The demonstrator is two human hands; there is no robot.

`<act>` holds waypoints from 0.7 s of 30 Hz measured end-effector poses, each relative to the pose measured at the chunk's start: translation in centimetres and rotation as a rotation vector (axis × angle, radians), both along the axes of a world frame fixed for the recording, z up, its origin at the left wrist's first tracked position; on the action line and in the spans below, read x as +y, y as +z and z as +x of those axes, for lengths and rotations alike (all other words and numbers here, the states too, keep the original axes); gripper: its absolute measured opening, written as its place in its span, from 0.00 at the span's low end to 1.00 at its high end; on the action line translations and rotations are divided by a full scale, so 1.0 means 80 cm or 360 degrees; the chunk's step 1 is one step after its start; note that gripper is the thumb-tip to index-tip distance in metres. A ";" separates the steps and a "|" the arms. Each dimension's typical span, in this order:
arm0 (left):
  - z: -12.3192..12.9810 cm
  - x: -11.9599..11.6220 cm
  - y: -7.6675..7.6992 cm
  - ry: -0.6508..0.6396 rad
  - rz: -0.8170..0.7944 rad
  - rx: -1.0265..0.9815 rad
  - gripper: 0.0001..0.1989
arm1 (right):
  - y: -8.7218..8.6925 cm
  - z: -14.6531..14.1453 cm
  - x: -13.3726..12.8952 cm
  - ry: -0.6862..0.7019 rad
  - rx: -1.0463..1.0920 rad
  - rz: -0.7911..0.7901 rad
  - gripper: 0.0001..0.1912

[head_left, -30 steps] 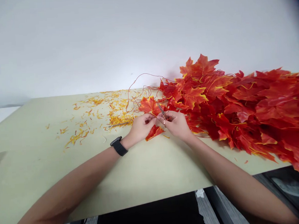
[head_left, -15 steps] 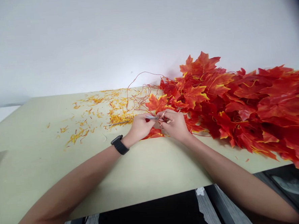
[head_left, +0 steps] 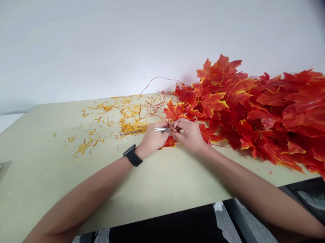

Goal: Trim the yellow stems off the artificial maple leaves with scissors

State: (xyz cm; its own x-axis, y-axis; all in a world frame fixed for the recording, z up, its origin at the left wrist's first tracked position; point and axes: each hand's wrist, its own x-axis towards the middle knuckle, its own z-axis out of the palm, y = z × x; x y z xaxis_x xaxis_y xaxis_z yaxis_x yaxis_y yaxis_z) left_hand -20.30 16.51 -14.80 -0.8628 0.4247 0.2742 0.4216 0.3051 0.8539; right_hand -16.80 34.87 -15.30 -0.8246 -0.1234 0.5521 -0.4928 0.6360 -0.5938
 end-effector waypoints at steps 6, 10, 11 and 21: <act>-0.007 -0.001 0.010 0.0006 -0.0031 -0.0012 0.10 | 0.007 -0.004 0.007 -0.0122 -0.0196 -0.0187 0.09; -0.006 0.000 0.007 0.0025 -0.0052 0.0042 0.11 | 0.005 -0.011 0.017 -0.0116 -0.0416 -0.0379 0.20; -0.005 0.001 0.005 0.0027 -0.0054 0.0054 0.12 | 0.004 -0.013 0.019 -0.0095 -0.0448 -0.0417 0.21; -0.001 0.007 -0.007 0.0031 0.0144 -0.0064 0.04 | 0.005 -0.013 0.022 -0.0030 -0.0496 -0.0462 0.19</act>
